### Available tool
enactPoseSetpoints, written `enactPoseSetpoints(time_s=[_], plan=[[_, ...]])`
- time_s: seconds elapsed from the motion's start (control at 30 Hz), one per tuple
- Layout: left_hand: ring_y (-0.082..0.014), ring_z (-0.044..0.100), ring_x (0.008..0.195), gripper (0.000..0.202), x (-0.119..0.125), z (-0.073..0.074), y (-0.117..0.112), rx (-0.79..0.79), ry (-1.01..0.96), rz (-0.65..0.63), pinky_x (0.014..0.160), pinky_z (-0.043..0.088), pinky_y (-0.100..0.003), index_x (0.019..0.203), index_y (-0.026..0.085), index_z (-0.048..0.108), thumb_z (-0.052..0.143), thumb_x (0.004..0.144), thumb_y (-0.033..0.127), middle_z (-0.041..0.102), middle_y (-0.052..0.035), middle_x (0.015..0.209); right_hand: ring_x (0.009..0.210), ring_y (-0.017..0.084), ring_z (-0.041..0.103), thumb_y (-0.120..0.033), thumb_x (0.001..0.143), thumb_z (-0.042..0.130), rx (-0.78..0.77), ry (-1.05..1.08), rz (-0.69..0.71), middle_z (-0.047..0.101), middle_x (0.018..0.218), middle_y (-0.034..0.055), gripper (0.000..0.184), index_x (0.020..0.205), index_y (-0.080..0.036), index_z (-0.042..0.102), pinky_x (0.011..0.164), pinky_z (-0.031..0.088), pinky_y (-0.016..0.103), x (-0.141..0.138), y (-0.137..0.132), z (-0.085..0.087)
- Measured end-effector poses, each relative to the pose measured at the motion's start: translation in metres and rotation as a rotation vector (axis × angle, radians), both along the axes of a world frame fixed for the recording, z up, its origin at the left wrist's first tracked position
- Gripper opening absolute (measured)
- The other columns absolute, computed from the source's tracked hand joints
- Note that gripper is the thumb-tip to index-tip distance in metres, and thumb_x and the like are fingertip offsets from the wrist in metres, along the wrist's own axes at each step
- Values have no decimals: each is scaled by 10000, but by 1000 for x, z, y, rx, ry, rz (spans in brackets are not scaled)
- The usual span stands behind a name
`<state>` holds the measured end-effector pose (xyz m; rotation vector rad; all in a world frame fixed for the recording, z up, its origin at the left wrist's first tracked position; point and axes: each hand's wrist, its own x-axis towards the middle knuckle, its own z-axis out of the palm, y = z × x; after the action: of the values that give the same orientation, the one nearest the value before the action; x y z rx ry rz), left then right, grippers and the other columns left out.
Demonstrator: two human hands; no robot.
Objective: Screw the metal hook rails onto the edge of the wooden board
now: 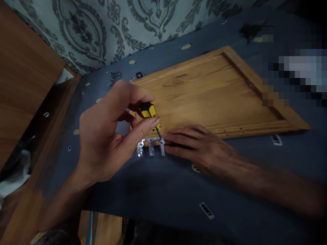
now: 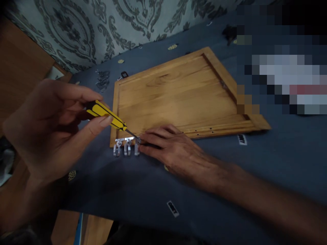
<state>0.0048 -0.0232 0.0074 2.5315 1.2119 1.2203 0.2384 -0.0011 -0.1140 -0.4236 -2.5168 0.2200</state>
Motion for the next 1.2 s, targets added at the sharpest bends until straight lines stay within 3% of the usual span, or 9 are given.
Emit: enactPoseSetpoints(time_s=[0.23,0.43,0.57,0.73,0.9,1.2], plan=[[-176,674,834,178,-2,0,0,41,19,51,581,602,-304,1053,307,684,767,899,274,678,15,939,1293,277,607,-14,864,452,-12,5,-26,699,1371,112,544,1318,-222,667,1020,505,522,0,-2,-6],[-164,686,896,158,0,7,-6,-62,111,165,686,625,-319,1065,344,643,721,937,292,681,57,981,1289,289,608,-32,859,461,-18,11,-37,708,1353,112,558,1332,-239,673,1018,509,550,1,-2,-8],[-137,676,871,183,1,8,-8,-11,93,166,674,612,-287,1049,334,642,756,914,290,676,74,965,1265,288,629,-32,883,459,-11,-25,-24,717,1340,116,514,1296,-226,696,996,527,537,0,0,0],[-166,688,876,195,0,5,-7,-20,84,171,674,627,-322,1064,344,661,764,904,300,687,52,998,1233,277,647,-51,938,441,9,7,-7,726,1314,139,426,1261,-168,692,987,534,501,-1,0,1],[-165,683,903,183,0,5,-5,-21,76,145,695,635,-308,1062,325,656,752,915,274,681,44,992,1280,272,618,-29,894,437,8,46,-33,713,1343,117,493,1293,-207,666,1021,504,516,0,-1,-7],[-165,678,925,129,3,8,-8,-55,114,187,714,634,-316,1024,306,629,722,935,293,683,54,973,1272,273,623,-14,895,443,-1,31,-15,720,1326,127,491,1298,-193,659,1018,506,515,0,-2,-2]])
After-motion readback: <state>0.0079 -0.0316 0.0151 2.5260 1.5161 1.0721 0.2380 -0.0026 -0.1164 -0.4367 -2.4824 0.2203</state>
